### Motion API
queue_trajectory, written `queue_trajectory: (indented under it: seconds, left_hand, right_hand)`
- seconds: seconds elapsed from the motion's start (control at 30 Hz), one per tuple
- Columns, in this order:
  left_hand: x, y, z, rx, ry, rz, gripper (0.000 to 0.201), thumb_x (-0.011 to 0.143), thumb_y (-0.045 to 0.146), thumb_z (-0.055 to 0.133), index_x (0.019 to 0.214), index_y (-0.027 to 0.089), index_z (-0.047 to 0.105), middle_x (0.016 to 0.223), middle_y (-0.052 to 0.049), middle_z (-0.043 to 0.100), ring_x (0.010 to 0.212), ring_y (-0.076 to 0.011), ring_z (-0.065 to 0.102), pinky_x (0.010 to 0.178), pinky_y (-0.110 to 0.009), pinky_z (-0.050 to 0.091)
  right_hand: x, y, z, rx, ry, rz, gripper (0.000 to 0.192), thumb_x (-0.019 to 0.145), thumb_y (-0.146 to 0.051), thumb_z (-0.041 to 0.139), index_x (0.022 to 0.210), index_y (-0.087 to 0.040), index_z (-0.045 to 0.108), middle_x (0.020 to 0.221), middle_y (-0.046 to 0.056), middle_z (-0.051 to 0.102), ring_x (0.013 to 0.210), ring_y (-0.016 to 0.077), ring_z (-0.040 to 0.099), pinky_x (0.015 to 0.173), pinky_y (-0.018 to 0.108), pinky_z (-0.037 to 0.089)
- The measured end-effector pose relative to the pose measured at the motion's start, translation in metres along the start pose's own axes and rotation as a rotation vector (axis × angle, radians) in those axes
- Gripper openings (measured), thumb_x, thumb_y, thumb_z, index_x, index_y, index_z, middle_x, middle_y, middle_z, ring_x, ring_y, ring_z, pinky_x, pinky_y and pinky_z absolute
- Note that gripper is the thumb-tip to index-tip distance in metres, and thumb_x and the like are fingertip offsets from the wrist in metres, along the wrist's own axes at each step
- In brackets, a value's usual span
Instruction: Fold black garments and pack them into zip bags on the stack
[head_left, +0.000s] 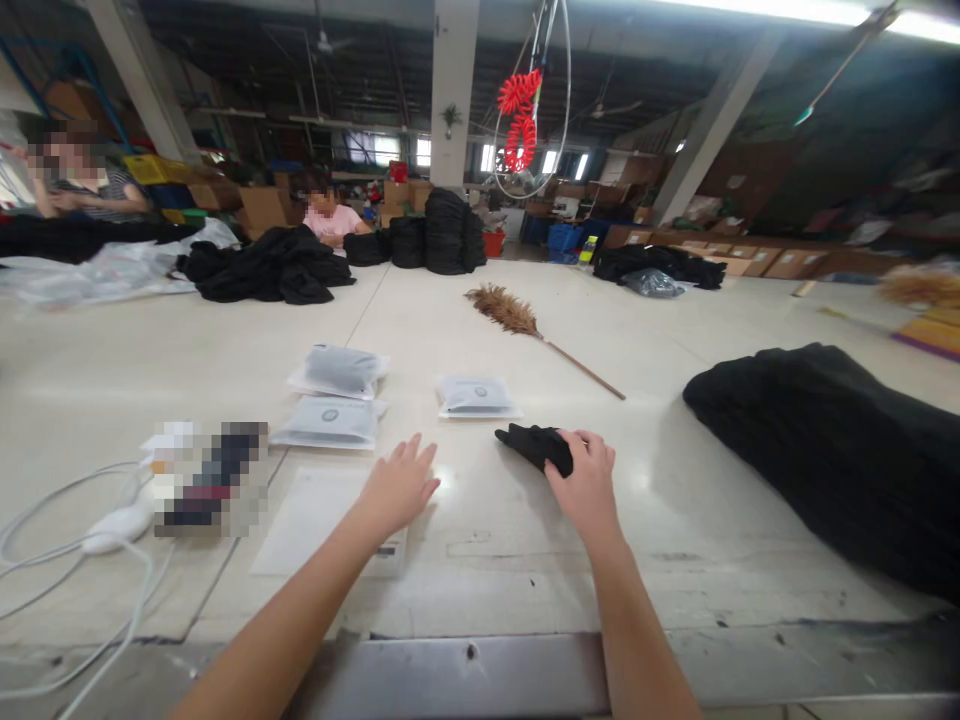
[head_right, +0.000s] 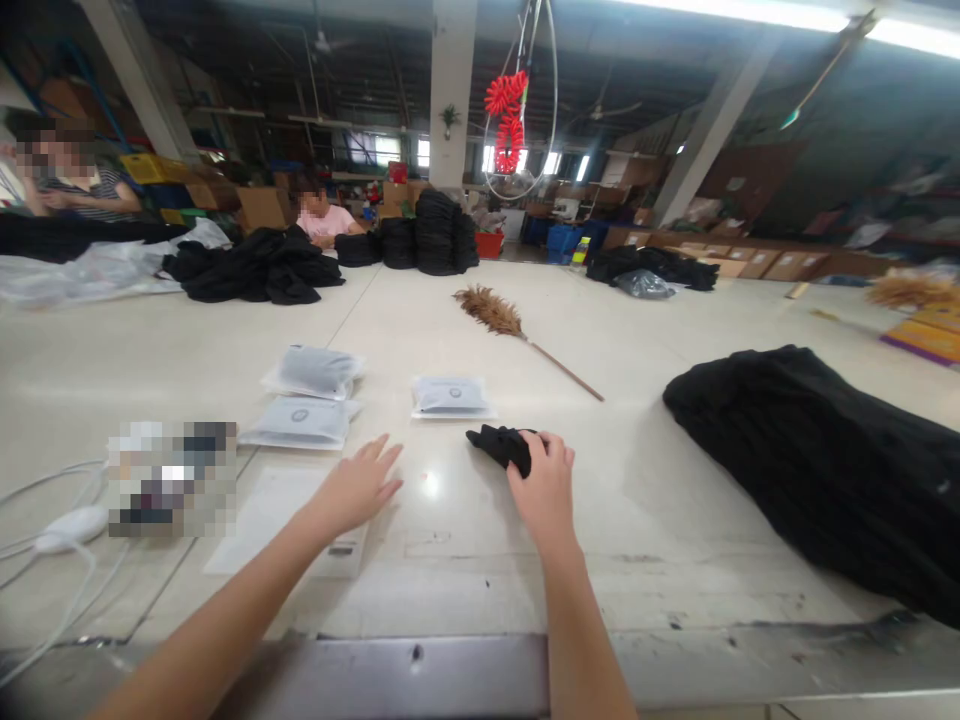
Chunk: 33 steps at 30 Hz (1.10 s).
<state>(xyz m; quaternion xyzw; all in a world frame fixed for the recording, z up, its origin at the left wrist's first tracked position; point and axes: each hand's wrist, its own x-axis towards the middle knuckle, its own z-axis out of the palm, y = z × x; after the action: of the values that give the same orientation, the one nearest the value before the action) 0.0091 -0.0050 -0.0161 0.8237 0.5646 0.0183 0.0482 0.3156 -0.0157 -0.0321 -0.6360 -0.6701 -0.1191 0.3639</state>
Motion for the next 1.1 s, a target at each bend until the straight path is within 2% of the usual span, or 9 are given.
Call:
queue_trajectory:
  seconds: [0.1,0.2,0.37,0.57,0.7,0.83,0.93,1.0,1.1]
  left_hand:
    - [0.075,0.021,0.008,0.036,0.198,0.079,0.06,0.093,0.024,0.047,0.152,0.022,0.032,0.162,-0.015,0.024,0.146,-0.0357,0.028,0.106,-0.055,0.039]
    - [0.138,0.03,0.021,0.082,0.243,0.14,0.058,0.093,0.013,0.041,0.15,0.024,0.036,0.16,-0.015,0.029,0.147,-0.0347,0.025,0.112,-0.061,0.029]
    - [0.172,0.025,0.028,0.087,0.239,0.159,0.055,0.096,0.009,0.03,0.15,0.019,0.037,0.149,-0.023,0.042,0.135,-0.0355,0.044,0.103,-0.057,0.041]
    - [0.141,-0.007,0.011,0.091,0.232,0.214,0.057,0.094,0.006,0.033,0.149,0.02,0.038,0.14,-0.017,0.054,0.123,-0.028,0.056,0.098,-0.043,0.049]
    - [0.115,-0.045,-0.019,-0.033,0.288,0.261,0.055,0.09,0.002,0.037,0.141,0.019,0.05,0.135,-0.012,0.061,0.122,-0.0222,0.059,0.103,-0.035,0.047]
    - [0.077,-0.099,-0.062,-0.091,0.558,0.175,0.058,0.086,0.0,0.035,0.135,0.021,0.058,0.133,-0.006,0.064,0.124,-0.0193,0.058,0.11,-0.034,0.043]
    - [0.04,-0.147,-0.081,-0.071,0.773,0.09,0.059,0.089,0.004,0.032,0.142,0.023,0.052,0.146,-0.005,0.054,0.137,-0.0194,0.047,0.115,-0.037,0.036]
    - [0.017,-0.176,-0.08,-0.034,0.772,0.068,0.062,0.088,0.003,0.031,0.142,0.025,0.052,0.15,-0.003,0.049,0.144,-0.02,0.036,0.118,-0.041,0.032]
    - [-0.011,-0.206,-0.061,0.017,0.546,-0.001,0.064,0.084,0.002,0.033,0.138,0.028,0.057,0.149,-0.003,0.049,0.149,-0.0257,0.025,0.117,-0.056,0.026]
  right_hand:
    - [-0.003,-0.006,0.001,-0.01,-0.064,0.001,0.036,0.075,-0.016,0.061,0.111,-0.02,0.063,0.115,0.014,0.052,0.106,0.0326,0.046,0.094,0.05,0.043]
    - [-0.006,-0.017,0.005,-0.01,-0.141,-0.019,0.039,0.072,-0.01,0.06,0.11,-0.02,0.064,0.118,0.013,0.052,0.107,0.0318,0.046,0.095,0.048,0.043]
    - [-0.007,-0.023,0.011,0.009,-0.212,-0.035,0.041,0.069,-0.008,0.06,0.109,-0.02,0.064,0.12,0.013,0.053,0.109,0.0319,0.046,0.094,0.047,0.044]
    - [-0.006,-0.022,0.012,0.0,-0.215,-0.043,0.039,0.073,-0.01,0.059,0.111,-0.019,0.063,0.119,0.013,0.054,0.108,0.0312,0.047,0.092,0.046,0.045]
    - [-0.007,-0.022,0.014,-0.02,-0.206,-0.075,0.038,0.073,-0.011,0.06,0.11,-0.019,0.064,0.119,0.013,0.054,0.107,0.0313,0.047,0.092,0.046,0.045]
    - [-0.008,-0.022,0.016,-0.027,-0.188,-0.104,0.036,0.074,-0.013,0.06,0.109,-0.019,0.064,0.118,0.012,0.054,0.107,0.0312,0.047,0.091,0.046,0.045]
    - [-0.008,-0.022,0.016,-0.029,-0.178,-0.113,0.035,0.075,-0.014,0.06,0.109,-0.019,0.064,0.117,0.013,0.055,0.106,0.0309,0.047,0.089,0.045,0.045]
    - [-0.008,-0.022,0.017,-0.033,-0.173,-0.112,0.034,0.075,-0.014,0.06,0.109,-0.02,0.064,0.117,0.012,0.055,0.106,0.031,0.047,0.088,0.045,0.045]
    - [-0.009,-0.021,0.019,-0.038,-0.169,-0.117,0.035,0.075,-0.014,0.06,0.109,-0.02,0.064,0.117,0.012,0.055,0.106,0.0311,0.047,0.088,0.045,0.045]
